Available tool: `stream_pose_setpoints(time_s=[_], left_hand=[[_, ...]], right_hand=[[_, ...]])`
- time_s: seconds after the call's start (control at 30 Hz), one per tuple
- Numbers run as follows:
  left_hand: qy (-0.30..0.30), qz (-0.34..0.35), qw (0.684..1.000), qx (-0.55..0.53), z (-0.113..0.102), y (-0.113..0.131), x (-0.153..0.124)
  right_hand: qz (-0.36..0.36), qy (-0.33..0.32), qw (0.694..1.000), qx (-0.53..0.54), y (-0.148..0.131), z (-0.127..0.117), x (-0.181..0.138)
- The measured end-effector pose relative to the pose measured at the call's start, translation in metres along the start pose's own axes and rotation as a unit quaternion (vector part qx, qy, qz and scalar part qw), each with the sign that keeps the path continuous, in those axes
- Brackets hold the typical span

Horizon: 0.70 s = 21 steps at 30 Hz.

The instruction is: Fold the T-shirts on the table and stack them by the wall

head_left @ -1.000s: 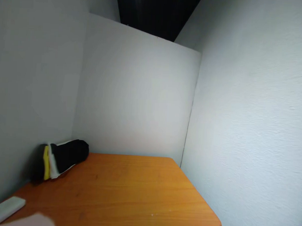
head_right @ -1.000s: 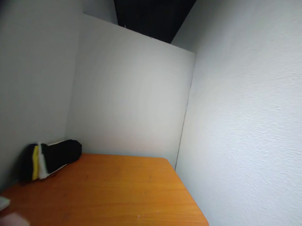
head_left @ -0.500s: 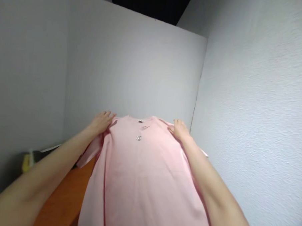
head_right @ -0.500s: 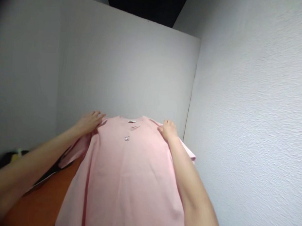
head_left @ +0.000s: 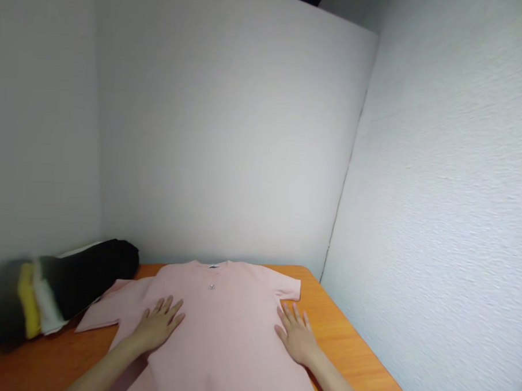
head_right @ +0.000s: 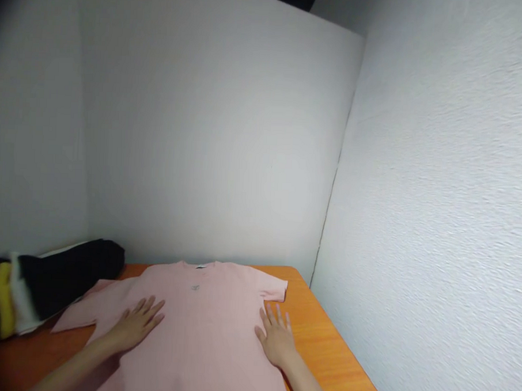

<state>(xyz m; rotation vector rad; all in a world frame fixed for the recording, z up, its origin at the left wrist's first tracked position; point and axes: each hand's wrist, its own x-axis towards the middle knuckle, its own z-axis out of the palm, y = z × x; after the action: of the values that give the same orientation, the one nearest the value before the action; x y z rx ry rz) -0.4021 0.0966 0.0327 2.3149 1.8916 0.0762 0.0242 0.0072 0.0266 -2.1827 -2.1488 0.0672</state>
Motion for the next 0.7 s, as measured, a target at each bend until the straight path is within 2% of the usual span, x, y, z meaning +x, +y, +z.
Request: stream_pose_setpoints(time_s=[0.07, 0.13, 0.27, 0.33, 0.43, 0.57, 0.7], left_hand=[[-0.014, 0.036, 0.999, -0.012, -0.002, -0.004, -0.001], [0.008, 0.044, 0.999, 0.004, -0.005, -0.003, -0.005], [0.083, -0.063, 0.993, 0.061, -0.002, 0.005, -0.012], [0.070, -0.079, 0.993, 0.054, 0.003, 0.007, -0.010], [0.046, -0.079, 0.995, 0.035, 0.012, 0.001, 0.002], [0.060, -0.069, 0.995, 0.031, 0.017, -0.015, 0.024], [0.057, -0.033, 0.998, 0.024, 0.017, -0.024, 0.036]], right_hand=[[0.017, 0.017, 0.999, -0.031, 0.007, -0.004, 0.005], [0.034, 0.037, 0.997, -0.058, 0.007, -0.014, 0.011], [-0.028, 0.061, 0.997, -0.038, -0.008, -0.028, 0.025], [-0.041, 0.051, 0.998, -0.013, -0.017, -0.024, 0.033], [0.000, 0.017, 1.000, 0.000, -0.019, -0.009, 0.043], [0.039, -0.014, 0.999, 0.003, -0.003, 0.008, 0.051], [0.045, -0.007, 0.999, 0.012, 0.011, 0.011, 0.052]])
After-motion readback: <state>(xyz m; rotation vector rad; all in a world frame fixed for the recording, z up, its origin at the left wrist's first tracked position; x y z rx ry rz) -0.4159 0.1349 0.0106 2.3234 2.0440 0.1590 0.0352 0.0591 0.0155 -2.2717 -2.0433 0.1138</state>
